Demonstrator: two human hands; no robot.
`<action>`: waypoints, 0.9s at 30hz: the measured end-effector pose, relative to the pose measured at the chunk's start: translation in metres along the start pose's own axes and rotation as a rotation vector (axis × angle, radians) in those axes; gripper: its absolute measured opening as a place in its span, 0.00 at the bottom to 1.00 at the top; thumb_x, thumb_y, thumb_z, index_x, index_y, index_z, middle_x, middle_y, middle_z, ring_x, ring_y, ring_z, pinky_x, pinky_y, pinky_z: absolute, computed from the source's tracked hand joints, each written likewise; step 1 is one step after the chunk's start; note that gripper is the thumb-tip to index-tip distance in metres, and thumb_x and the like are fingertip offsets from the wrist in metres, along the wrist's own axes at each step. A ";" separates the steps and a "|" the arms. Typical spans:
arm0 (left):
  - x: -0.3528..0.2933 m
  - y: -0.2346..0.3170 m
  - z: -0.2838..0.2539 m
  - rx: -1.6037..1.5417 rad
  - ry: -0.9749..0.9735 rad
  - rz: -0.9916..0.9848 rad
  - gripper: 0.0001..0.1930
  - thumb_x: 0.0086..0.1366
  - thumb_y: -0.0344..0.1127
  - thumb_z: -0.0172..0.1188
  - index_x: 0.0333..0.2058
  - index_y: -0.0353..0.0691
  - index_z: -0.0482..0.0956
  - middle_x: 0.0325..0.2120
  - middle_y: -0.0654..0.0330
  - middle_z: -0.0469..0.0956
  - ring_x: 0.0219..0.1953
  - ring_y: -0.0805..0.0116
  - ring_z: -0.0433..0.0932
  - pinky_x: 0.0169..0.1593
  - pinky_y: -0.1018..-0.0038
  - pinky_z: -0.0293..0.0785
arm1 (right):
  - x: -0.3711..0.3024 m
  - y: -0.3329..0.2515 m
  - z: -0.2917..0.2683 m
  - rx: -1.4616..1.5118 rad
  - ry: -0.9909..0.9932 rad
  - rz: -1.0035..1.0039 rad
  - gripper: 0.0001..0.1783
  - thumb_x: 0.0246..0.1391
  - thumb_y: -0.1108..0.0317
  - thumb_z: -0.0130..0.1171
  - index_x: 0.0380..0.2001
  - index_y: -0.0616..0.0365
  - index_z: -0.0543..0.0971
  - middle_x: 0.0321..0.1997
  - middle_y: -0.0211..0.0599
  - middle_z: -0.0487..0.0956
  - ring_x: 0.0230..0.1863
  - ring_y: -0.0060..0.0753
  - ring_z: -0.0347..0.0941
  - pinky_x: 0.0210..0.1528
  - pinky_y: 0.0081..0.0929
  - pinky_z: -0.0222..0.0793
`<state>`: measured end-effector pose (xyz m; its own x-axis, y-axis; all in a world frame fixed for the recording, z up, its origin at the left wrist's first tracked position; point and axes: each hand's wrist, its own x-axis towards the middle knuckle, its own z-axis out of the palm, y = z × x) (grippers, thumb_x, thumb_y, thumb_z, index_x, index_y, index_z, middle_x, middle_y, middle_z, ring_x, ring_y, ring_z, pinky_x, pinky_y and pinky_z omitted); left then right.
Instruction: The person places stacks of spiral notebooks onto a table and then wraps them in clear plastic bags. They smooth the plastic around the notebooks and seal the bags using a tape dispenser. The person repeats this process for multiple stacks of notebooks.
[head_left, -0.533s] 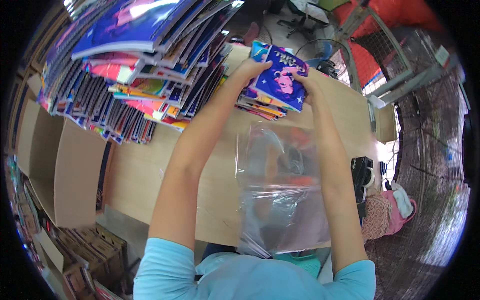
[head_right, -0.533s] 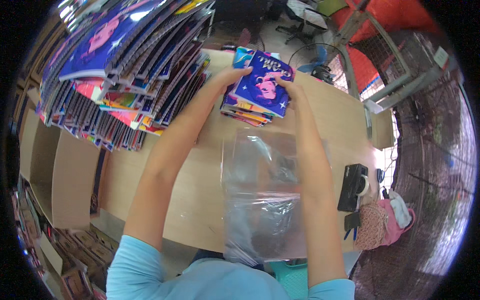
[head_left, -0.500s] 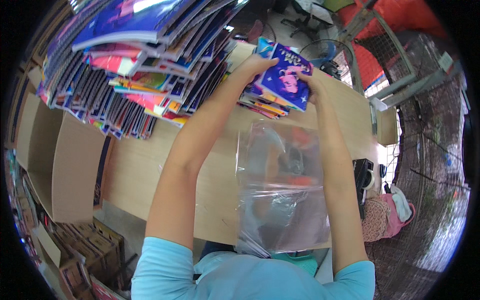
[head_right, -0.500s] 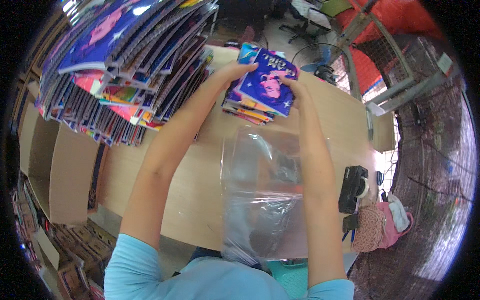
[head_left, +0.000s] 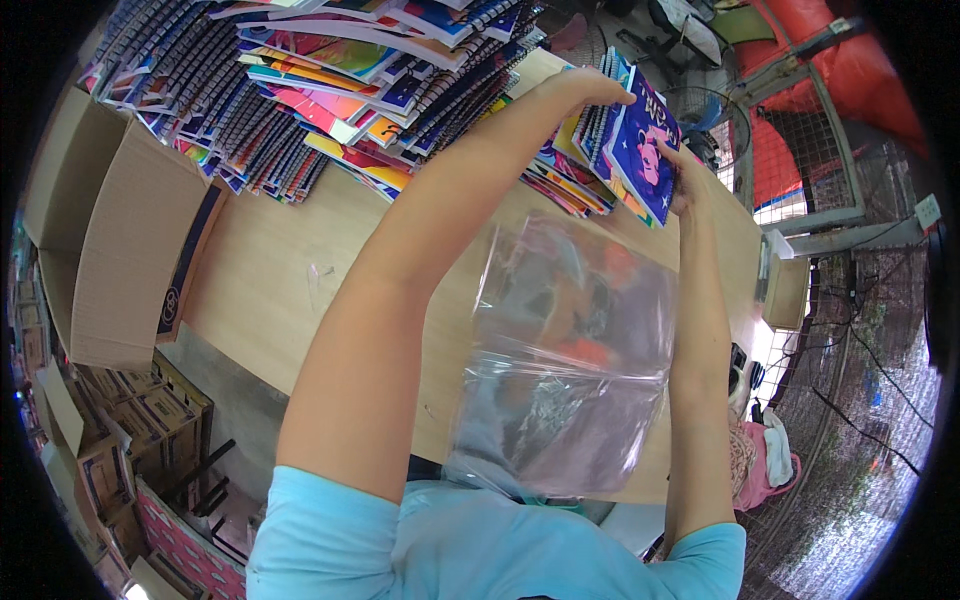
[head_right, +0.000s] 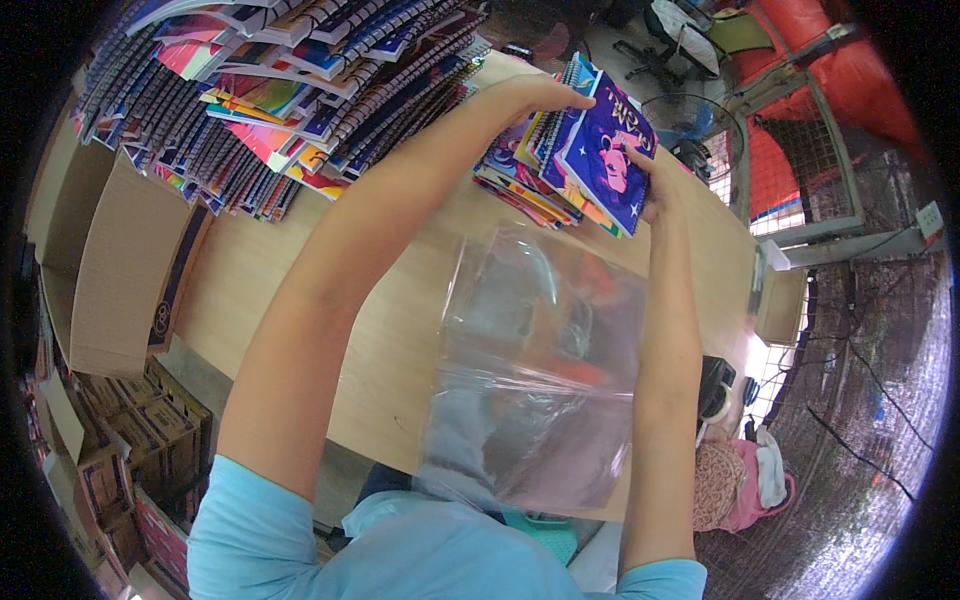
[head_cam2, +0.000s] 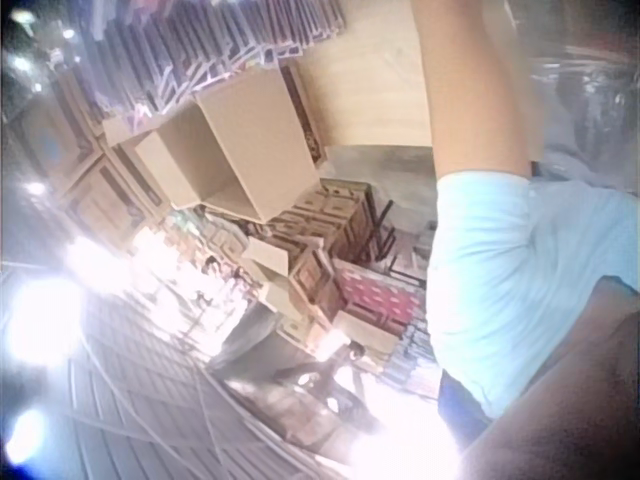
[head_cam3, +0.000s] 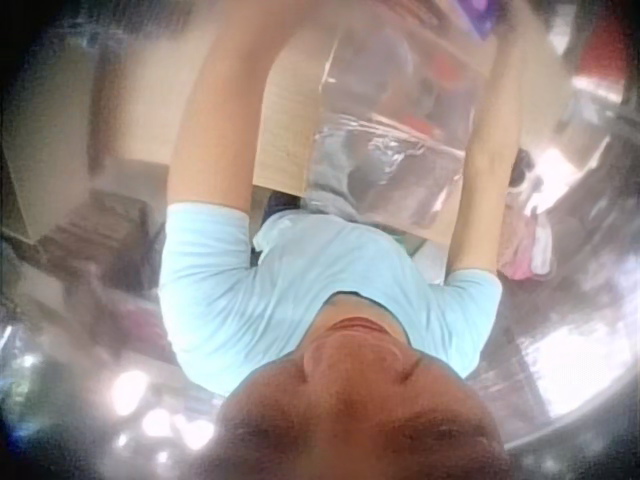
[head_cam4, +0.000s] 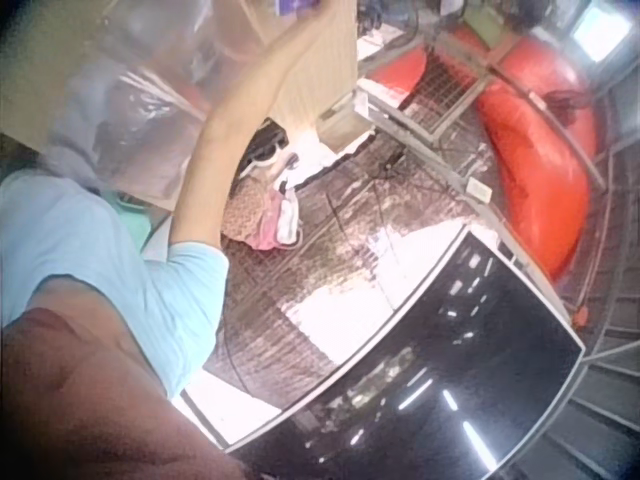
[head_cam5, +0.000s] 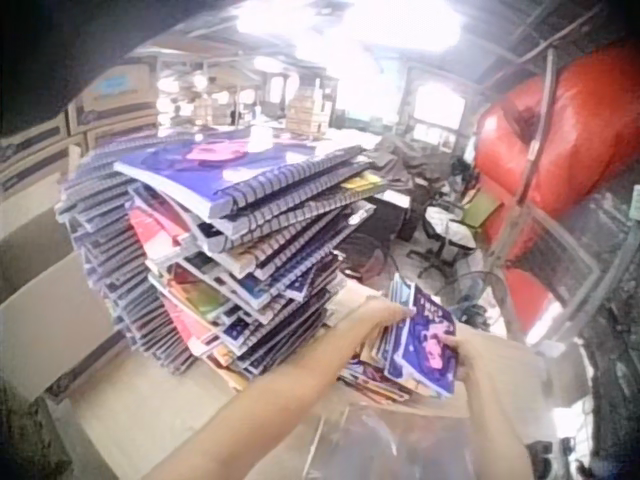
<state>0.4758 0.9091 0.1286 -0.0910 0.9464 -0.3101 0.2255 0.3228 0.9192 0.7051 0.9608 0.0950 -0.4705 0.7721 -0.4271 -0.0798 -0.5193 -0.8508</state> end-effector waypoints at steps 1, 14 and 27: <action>0.000 0.000 -0.001 -0.006 -0.003 -0.030 0.35 0.54 0.54 0.64 0.54 0.36 0.70 0.54 0.49 0.70 0.56 0.56 0.69 0.59 0.59 0.61 | 0.001 0.000 -0.004 -0.005 -0.005 0.021 0.21 0.53 0.66 0.60 0.50 0.58 0.71 0.48 0.41 0.77 0.43 0.36 0.77 0.47 0.37 0.76; 0.019 0.012 0.021 0.342 0.072 -0.103 0.29 0.50 0.43 0.68 0.48 0.33 0.75 0.43 0.51 0.78 0.39 0.59 0.79 0.42 0.63 0.76 | -0.012 -0.003 -0.016 0.036 -0.109 -0.001 0.24 0.56 0.66 0.58 0.55 0.58 0.67 0.52 0.42 0.75 0.49 0.37 0.75 0.52 0.41 0.73; 0.016 0.024 0.030 0.711 0.472 -0.114 0.40 0.38 0.63 0.69 0.45 0.36 0.79 0.50 0.44 0.74 0.52 0.50 0.73 0.57 0.54 0.62 | -0.011 0.011 -0.003 0.029 -0.078 -0.029 0.22 0.55 0.67 0.58 0.52 0.61 0.68 0.49 0.44 0.76 0.47 0.38 0.76 0.49 0.40 0.76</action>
<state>0.5088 0.9327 0.1387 -0.5079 0.8540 -0.1128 0.7303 0.4963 0.4694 0.7121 0.9478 0.0891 -0.5347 0.7567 -0.3761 -0.1191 -0.5081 -0.8530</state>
